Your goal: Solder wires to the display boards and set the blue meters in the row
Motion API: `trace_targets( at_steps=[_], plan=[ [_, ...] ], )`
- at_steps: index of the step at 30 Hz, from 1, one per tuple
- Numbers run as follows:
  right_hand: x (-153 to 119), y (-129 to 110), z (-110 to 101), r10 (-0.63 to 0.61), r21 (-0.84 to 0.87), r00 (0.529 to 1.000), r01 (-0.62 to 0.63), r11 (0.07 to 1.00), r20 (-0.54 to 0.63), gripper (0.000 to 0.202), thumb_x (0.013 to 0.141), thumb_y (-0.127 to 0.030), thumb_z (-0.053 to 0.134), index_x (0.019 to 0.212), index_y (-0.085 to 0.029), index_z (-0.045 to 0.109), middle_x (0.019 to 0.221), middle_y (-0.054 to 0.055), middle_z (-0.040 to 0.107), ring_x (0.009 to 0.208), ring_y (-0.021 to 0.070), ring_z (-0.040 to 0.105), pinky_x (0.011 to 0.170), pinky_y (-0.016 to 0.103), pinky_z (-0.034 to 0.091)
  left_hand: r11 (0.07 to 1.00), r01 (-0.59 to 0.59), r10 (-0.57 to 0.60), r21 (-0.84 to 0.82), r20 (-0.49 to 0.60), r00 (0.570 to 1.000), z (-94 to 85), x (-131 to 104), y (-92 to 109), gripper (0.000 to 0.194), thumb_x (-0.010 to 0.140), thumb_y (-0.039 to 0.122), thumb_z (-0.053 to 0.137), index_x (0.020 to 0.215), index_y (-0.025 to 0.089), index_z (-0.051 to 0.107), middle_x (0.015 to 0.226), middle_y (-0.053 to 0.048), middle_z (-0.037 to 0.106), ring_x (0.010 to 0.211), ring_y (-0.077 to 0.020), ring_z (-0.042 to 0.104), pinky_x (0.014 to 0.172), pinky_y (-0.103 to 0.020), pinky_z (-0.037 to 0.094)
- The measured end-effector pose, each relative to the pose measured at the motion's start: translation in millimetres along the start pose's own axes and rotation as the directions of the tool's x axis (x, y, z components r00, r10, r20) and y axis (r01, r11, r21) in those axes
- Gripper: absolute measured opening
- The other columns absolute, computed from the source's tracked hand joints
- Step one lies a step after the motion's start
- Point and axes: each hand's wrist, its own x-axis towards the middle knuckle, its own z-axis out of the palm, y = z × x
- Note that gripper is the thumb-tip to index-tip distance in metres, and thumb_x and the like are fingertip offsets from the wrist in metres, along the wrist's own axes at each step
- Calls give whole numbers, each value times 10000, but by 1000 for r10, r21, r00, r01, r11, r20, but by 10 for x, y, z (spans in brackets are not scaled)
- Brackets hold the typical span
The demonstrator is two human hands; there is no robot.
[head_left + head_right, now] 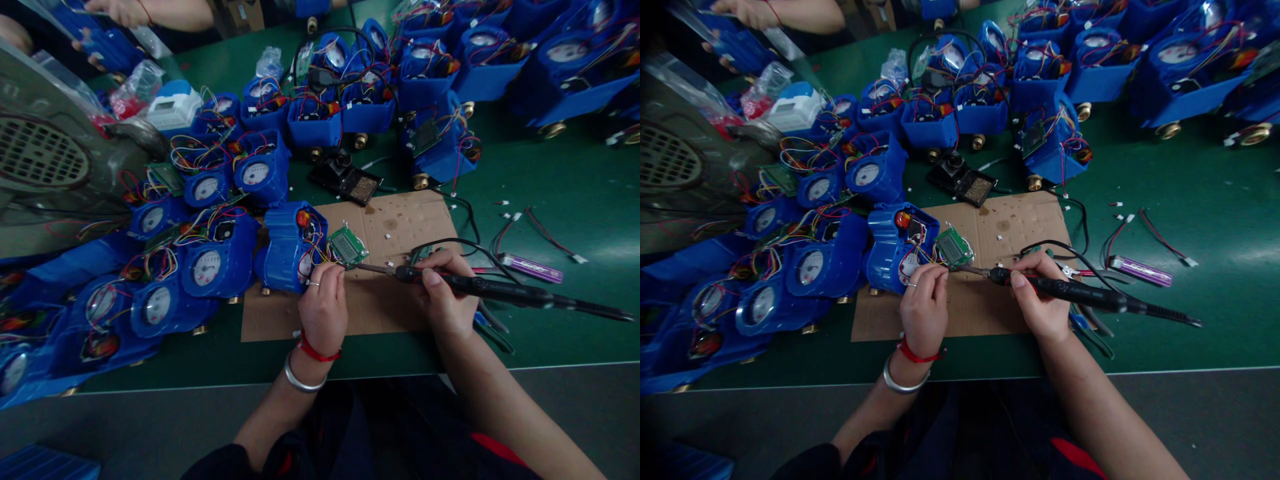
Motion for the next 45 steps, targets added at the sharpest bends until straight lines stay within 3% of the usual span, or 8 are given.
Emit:
trace_targets(
  at_steps=[16, 23, 45],
  plan=[
    [5, -9, 11, -3, 13, 1000, 3, 1000, -8, 219, 805, -440, 635, 761, -230, 591, 542, -32, 508, 400, 114, 421, 363, 239, 282, 1000, -3, 3, 0, -10, 1000, 4, -2, 2, 153, 914, 133, 501, 997, 135, 629, 1005, -98, 664, 958, -173, 628, 837, -319, 532],
    [-4, 21, -29, -61, -116, 998, 64, 991, 27, 220, 812, -438, 630, 764, -225, 601, 616, -10, 539, 491, 137, 484, 417, 254, 353, 1000, 19, -20, 11, 10, 1000, 9, -9, 9, 162, 920, 137, 488, 1011, 136, 622, 1021, -101, 660, 961, -180, 625, 829, -326, 532],
    [-5, 63, -46, -57, -80, 997, 61, 995, 46, 202, 810, -411, 645, 774, -214, 613, 613, -11, 542, 485, 128, 481, 397, 237, 333, 1000, 11, -11, 1, 5, 1000, 31, -12, 0, 147, 924, 145, 479, 992, 134, 609, 997, -101, 655, 954, -181, 621, 822, -325, 529]
  ],
)
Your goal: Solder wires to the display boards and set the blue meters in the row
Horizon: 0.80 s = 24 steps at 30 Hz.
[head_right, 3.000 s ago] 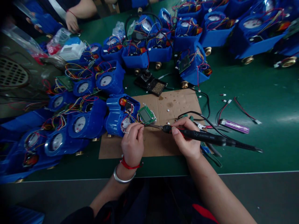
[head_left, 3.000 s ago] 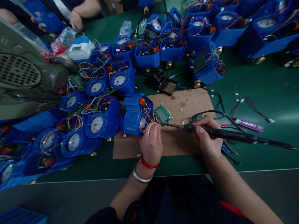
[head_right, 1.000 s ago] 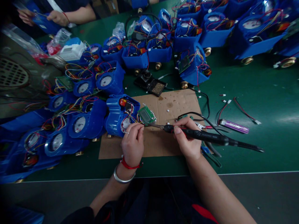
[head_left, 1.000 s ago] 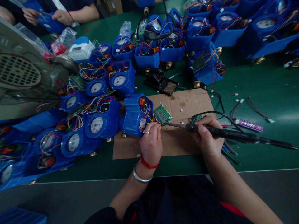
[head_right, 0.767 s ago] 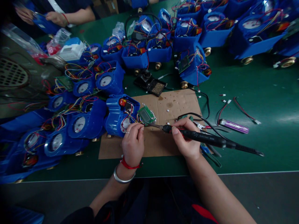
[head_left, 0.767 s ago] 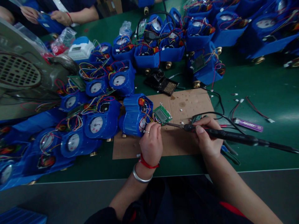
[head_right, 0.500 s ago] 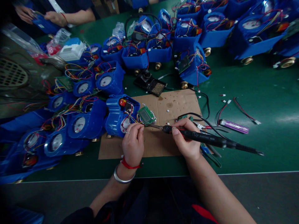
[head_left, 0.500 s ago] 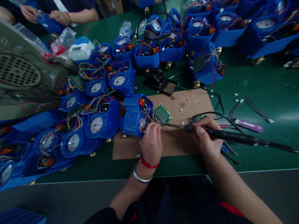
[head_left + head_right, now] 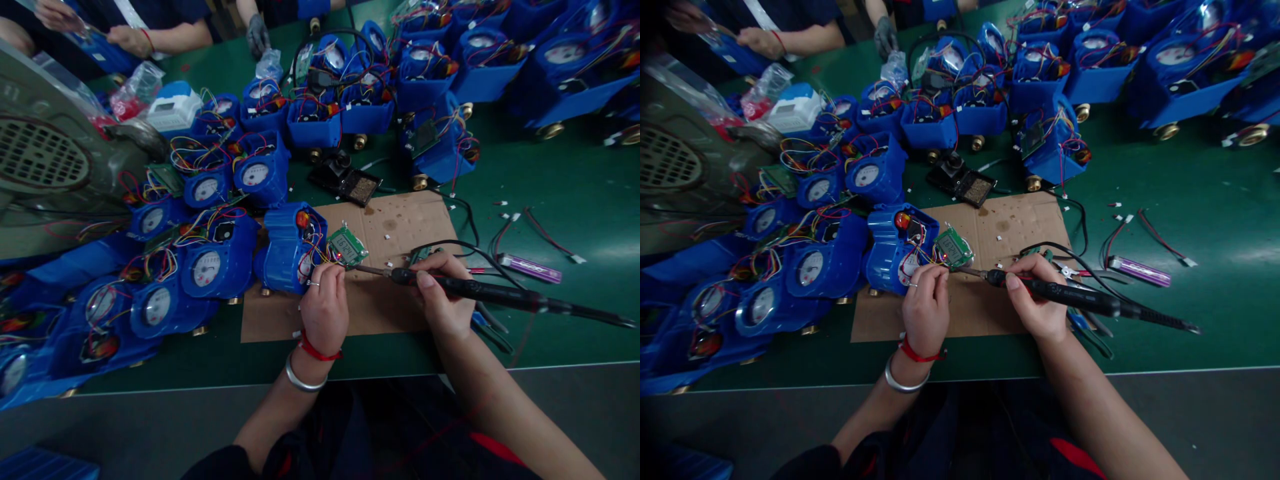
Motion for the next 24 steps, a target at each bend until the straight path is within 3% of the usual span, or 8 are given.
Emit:
trace_targets(
  at_steps=[16, 24],
  plan=[
    [4, 4, 7, -6, 8, 1000, 6, 1000, 4, 201, 813, -397, 650, 768, -205, 615, 629, -6, 558, 506, 128, 501, 414, 237, 338, 1000, 11, -11, -3, 8, 1000, 1, 4, 6, 157, 933, 157, 467, 994, 129, 609, 998, -109, 657, 967, -180, 616, 839, -325, 519],
    [2, -28, 41, 15, 167, 997, -3, 986, -72, 202, 814, -408, 641, 785, -211, 609, 552, -28, 508, 424, 114, 434, 357, 234, 286, 1000, -5, 5, 3, -3, 1000, -7, 12, 9, 148, 927, 143, 476, 989, 128, 610, 984, -102, 655, 960, -174, 617, 836, -310, 517]
  ],
)
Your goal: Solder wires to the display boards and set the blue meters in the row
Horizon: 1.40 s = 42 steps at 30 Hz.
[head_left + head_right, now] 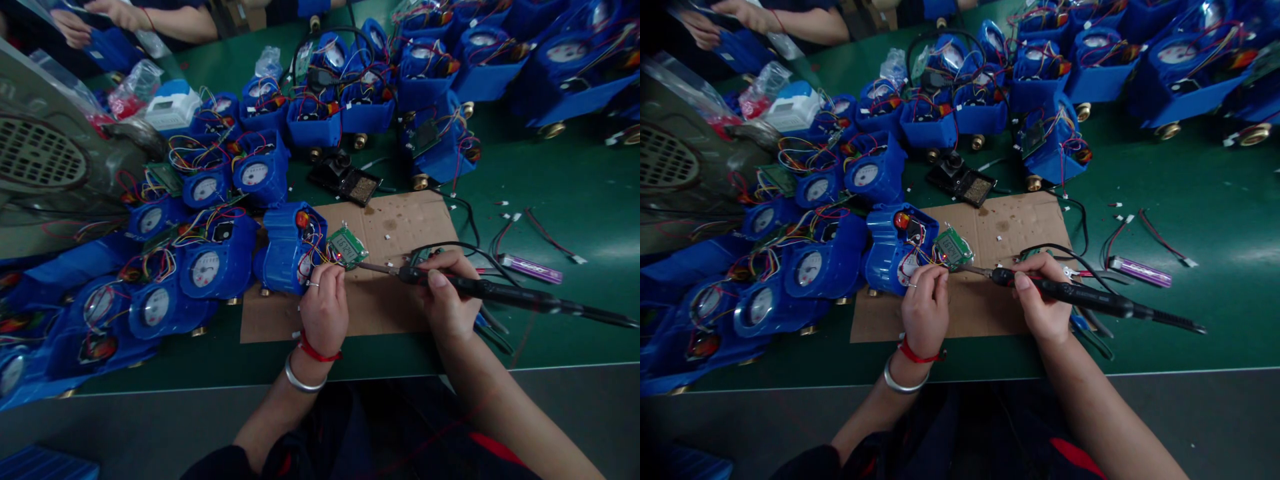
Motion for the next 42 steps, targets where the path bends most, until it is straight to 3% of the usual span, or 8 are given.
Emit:
trace_targets(
  at_steps=[6, 15, 24, 35, 42],
  plan=[
    [8, 5, 11, 15, 41, 1000, -14, 999, -25, 201, 807, -405, 646, 780, -210, 608, 563, -27, 518, 411, 104, 433, 354, 232, 273, 1000, -1, 1, -5, -2, 1000, 0, -3, 1, 138, 918, 130, 492, 985, 120, 612, 984, -101, 654, 958, -172, 614, 840, -302, 515],
    [2, -30, -6, 9, -123, 999, -3, 992, 45, 214, 813, -421, 635, 762, -215, 605, 542, -32, 505, 425, 114, 442, 384, 242, 306, 1000, 19, -19, -9, 9, 1000, 6, -14, -10, 152, 926, 146, 482, 998, 124, 614, 1007, -109, 657, 967, -177, 616, 838, -315, 516],
    [4, 8, -42, 16, -177, 996, 0, 984, 84, 213, 820, -415, 626, 771, -210, 596, 618, -10, 557, 506, 133, 501, 436, 247, 362, 1000, 15, -15, -16, 8, 1000, 6, -4, -2, 145, 928, 153, 478, 982, 130, 610, 987, -107, 661, 966, -179, 618, 837, -320, 518],
    [2, -12, -11, -7, -159, 998, 16, 987, 55, 210, 808, -412, 636, 758, -209, 609, 593, -23, 530, 477, 119, 470, 409, 241, 327, 1000, 21, -21, -16, 1, 1000, 0, -4, 1, 139, 928, 159, 478, 982, 137, 605, 988, -103, 656, 966, -179, 617, 829, -323, 521],
    [0, -19, 5, 33, -50, 999, -33, 998, 2, 209, 811, -429, 630, 767, -226, 605, 550, -34, 510, 400, 106, 414, 366, 242, 286, 1000, 14, -14, -12, 4, 1000, -1, -7, -5, 136, 922, 149, 488, 987, 130, 606, 988, -101, 653, 969, -177, 616, 831, -316, 522]
  ],
)
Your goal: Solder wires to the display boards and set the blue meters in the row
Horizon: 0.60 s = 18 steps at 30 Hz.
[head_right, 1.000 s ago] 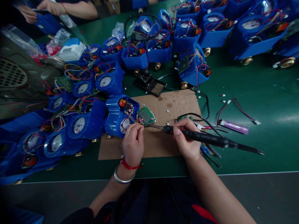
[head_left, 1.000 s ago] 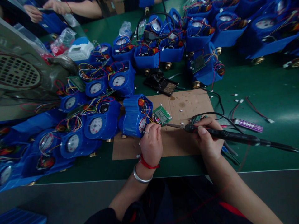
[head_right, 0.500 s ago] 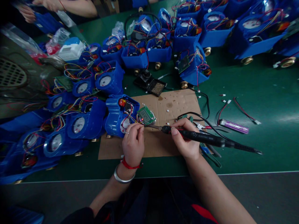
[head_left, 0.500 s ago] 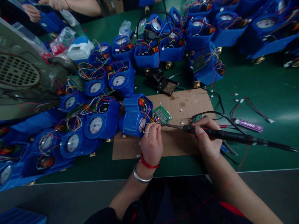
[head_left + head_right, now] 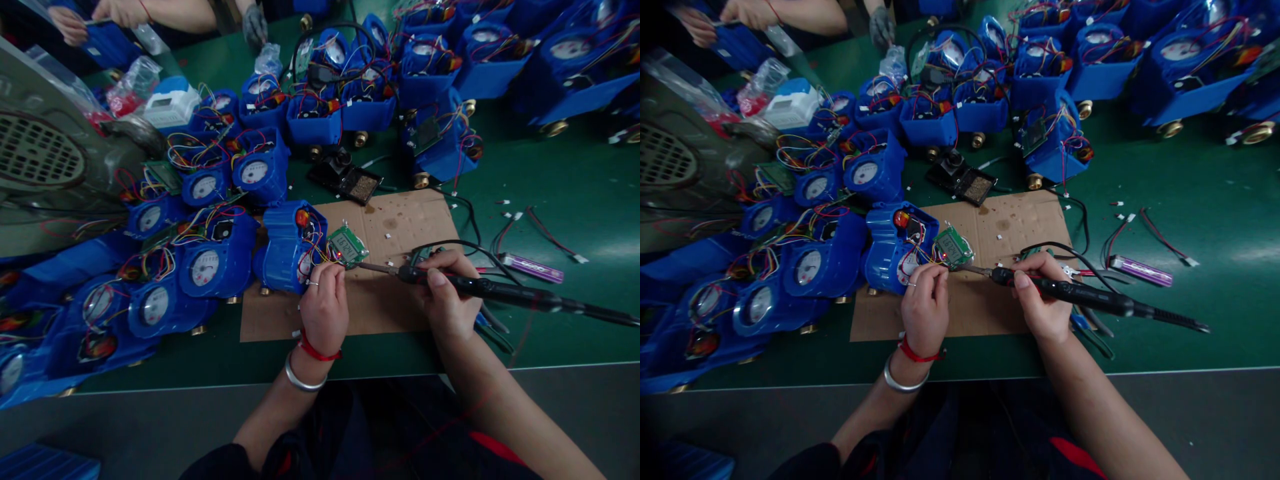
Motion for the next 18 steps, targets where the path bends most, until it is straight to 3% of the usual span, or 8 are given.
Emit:
trace_targets(
  at_steps=[6, 18],
  plan=[
    [2, -3, 16, -20, 56, 999, 21, 998, -32, 205, 809, -412, 640, 778, -213, 603, 564, -30, 519, 412, 102, 425, 363, 236, 281, 1000, 6, -6, 3, 5, 1000, -1, 2, 3, 142, 927, 154, 479, 985, 131, 607, 989, -103, 655, 969, -177, 615, 838, -320, 521],
    [46, -13, 52, 74, 136, 989, -56, 989, -130, 237, 808, -438, 622, 803, -208, 565, 603, -35, 518, 427, 94, 451, 367, 209, 298, 1000, 0, 0, -17, -2, 1000, 3, -13, 1, 143, 932, 159, 469, 988, 135, 598, 997, -95, 647, 980, -170, 609, 864, -320, 517]
  ],
)
